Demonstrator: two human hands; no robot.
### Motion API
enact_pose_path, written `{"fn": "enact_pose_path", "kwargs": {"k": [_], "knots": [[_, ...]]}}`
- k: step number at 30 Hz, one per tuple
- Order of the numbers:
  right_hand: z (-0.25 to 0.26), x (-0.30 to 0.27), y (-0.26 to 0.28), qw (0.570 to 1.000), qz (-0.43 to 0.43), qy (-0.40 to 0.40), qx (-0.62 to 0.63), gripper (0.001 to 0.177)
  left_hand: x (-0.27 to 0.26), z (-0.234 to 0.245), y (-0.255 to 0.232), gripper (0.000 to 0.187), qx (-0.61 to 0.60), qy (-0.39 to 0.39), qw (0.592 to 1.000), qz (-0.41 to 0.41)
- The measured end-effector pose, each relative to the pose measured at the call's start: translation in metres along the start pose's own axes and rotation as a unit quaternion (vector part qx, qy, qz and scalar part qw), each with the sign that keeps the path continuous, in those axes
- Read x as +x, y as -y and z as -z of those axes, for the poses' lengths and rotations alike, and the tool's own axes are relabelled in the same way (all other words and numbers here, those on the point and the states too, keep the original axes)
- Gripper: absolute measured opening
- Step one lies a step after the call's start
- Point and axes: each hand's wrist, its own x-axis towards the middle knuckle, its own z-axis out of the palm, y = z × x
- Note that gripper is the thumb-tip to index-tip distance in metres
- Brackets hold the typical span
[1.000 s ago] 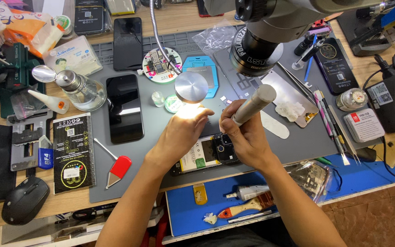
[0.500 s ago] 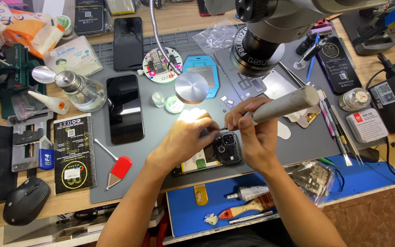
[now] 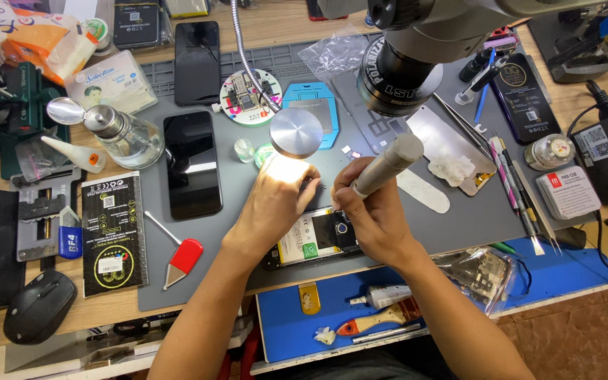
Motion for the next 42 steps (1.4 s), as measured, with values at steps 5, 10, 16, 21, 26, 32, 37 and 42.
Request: {"fn": "enact_pose_path", "kwargs": {"k": [5, 10, 16, 21, 26, 32, 37, 42], "knots": [[0.001, -0.002, -0.003, 1.0, -0.007, 0.016, -0.014, 0.017, 0.003, 0.009, -0.007, 0.011, -0.014, 0.014, 1.0, 0.01], [0.003, -0.005, -0.005, 1.0, -0.012, 0.026, -0.005, 0.016, 0.007, 0.019, -0.014, 0.015, -0.026, 0.021, 0.999, 0.025], [0.004, -0.004, -0.003, 1.0, -0.01, 0.028, 0.002, 0.016, 0.009, 0.027, -0.017, 0.015, -0.066, 0.032, 0.996, 0.041], [0.003, -0.002, -0.002, 1.0, -0.009, 0.028, -0.005, 0.016, 0.006, 0.027, -0.013, 0.012, -0.104, 0.064, 0.991, 0.048], [0.006, -0.001, -0.003, 0.999, 0.004, 0.029, -0.015, 0.016, 0.008, 0.045, -0.024, 0.01, -0.174, 0.119, 0.977, 0.04], [0.006, -0.002, -0.006, 1.0, 0.006, 0.027, -0.011, 0.016, -0.001, 0.02, -0.016, 0.017, -0.153, 0.139, 0.978, -0.015], [0.003, -0.002, -0.007, 1.0, 0.012, 0.018, -0.007, 0.016, -0.005, 0.003, -0.016, 0.021, -0.091, 0.115, 0.988, -0.042], [0.002, -0.002, -0.002, 1.0, 0.017, 0.005, 0.015, 0.016, -0.004, 0.003, -0.018, 0.017, -0.029, 0.103, 0.992, -0.065]]}}
